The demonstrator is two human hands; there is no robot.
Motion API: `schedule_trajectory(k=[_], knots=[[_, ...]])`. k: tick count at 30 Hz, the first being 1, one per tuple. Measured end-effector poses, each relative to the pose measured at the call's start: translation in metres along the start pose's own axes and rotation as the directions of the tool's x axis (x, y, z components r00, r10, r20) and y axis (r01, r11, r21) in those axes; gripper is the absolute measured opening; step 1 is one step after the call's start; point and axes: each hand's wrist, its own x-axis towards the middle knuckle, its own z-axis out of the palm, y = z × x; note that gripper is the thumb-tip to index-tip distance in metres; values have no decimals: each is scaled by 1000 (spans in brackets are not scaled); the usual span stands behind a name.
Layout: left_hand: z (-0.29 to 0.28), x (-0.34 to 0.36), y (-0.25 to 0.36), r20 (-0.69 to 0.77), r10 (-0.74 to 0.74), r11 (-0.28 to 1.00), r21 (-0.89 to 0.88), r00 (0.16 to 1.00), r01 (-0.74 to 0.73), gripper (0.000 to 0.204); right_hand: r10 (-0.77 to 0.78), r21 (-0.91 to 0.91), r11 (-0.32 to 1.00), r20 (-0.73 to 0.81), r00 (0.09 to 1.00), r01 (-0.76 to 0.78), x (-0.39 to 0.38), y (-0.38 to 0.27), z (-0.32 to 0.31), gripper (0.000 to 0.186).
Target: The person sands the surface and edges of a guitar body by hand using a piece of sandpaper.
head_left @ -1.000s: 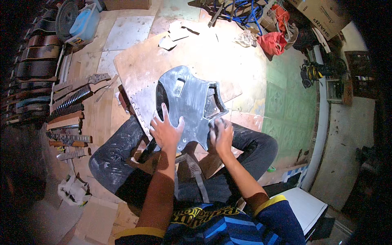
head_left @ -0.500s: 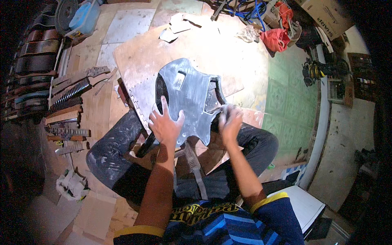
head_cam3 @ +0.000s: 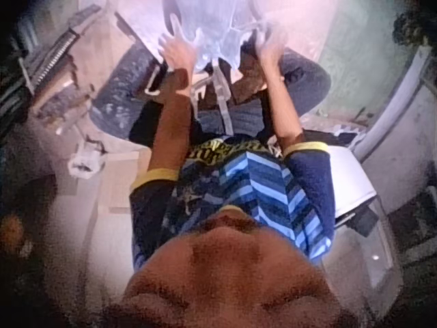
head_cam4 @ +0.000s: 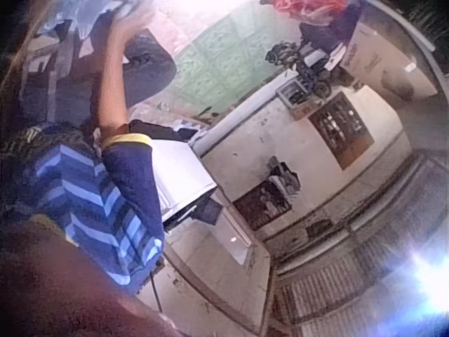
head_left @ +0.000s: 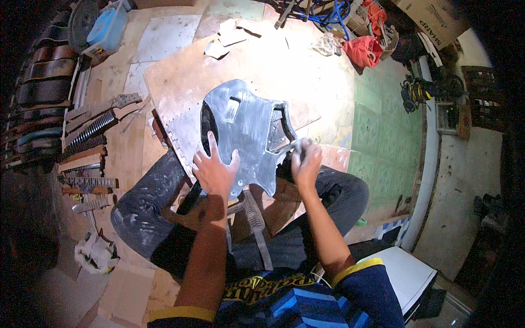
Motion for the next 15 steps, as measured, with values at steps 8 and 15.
schedule_trajectory(k=[8, 15], knots=[[10, -1, -6, -131, 62, 998, 14, 989, -60, 90, -84, 103, 990, -148, 985, 99, -14, 12, 18, 36], [7, -3, -5, -103, 46, 999, 7, 994, -45, 90, -123, 223, 960, -199, 972, 167, -18, 13, 31, 31]])
